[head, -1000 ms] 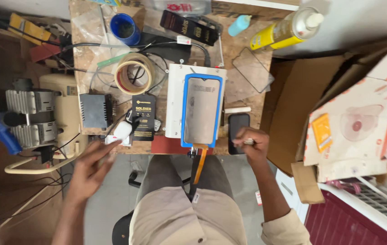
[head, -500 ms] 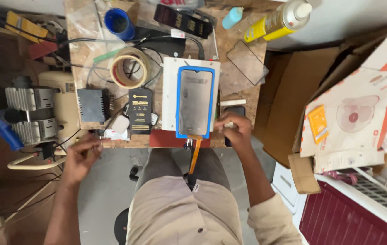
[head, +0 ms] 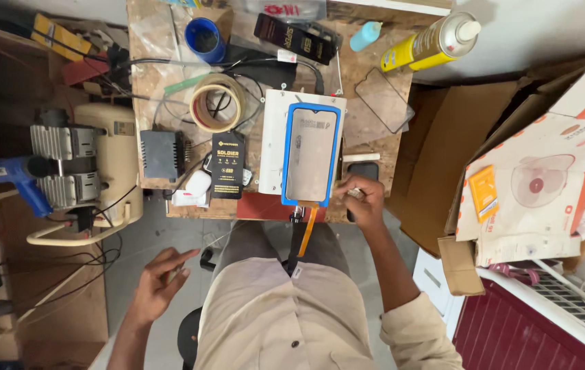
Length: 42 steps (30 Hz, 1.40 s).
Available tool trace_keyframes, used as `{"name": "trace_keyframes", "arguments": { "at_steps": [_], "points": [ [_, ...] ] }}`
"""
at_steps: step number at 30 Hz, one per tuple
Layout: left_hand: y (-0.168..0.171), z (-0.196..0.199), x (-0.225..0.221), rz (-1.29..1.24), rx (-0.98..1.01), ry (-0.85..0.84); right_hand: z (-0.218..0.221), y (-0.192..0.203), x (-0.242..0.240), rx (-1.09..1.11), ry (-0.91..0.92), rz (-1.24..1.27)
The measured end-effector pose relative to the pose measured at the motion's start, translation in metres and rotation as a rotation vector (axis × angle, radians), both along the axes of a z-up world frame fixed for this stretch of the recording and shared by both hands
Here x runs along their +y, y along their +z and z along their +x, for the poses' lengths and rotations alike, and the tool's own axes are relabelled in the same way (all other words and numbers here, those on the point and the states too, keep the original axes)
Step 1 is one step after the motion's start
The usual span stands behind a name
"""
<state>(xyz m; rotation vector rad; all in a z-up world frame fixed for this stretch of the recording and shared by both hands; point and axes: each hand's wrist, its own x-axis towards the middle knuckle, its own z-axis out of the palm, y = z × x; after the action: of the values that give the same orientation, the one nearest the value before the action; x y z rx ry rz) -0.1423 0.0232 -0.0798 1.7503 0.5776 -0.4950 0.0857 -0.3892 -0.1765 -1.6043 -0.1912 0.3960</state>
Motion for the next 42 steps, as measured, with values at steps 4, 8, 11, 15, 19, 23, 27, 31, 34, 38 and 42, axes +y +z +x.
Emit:
{"name": "trace_keyframes", "arguments": {
  "at_steps": [4,8,11,15,19,23,27,31,34,38,42],
  "points": [
    [-0.003,0.039,-0.023,-0.105,-0.296,-0.062,-0.022,0.005,-0.068,0.071,-0.265,0.101],
    [0.010,0.059,-0.054,0.069,-0.125,-0.276,-0.054,0.005,-0.127,0.209,-0.275,0.125],
    [0.013,0.070,-0.051,0.211,-0.140,-0.359,-0.079,0.004,-0.135,0.257,-0.255,0.012],
    [-0.007,0.066,-0.042,0.220,-0.256,-0.356,-0.096,-0.012,-0.117,0.370,-0.363,-0.157],
    [-0.073,0.059,-0.069,0.374,-0.310,-0.239,-0.099,-0.039,-0.102,0.508,-0.544,-0.197],
    [-0.164,0.066,-0.097,0.242,-0.197,0.326,-0.104,-0.061,-0.088,0.489,-0.539,-0.360],
    [-0.237,0.069,-0.108,-0.039,-0.161,0.859,-0.117,-0.079,-0.063,0.463,-0.384,-0.554],
    [-0.255,0.059,-0.101,-0.254,-0.272,1.046,-0.132,-0.088,-0.040,0.541,-0.336,-0.685],
    [-0.243,0.049,-0.094,-0.196,0.005,1.067,-0.139,-0.095,-0.032,0.526,-0.289,-0.679],
    [-0.212,0.042,-0.099,-0.290,-0.091,0.979,-0.149,-0.105,-0.028,0.585,-0.256,-0.664],
    [-0.199,0.047,-0.112,-0.416,-0.041,0.945,-0.149,-0.125,-0.024,0.207,-0.254,-0.737]
  ]
}}
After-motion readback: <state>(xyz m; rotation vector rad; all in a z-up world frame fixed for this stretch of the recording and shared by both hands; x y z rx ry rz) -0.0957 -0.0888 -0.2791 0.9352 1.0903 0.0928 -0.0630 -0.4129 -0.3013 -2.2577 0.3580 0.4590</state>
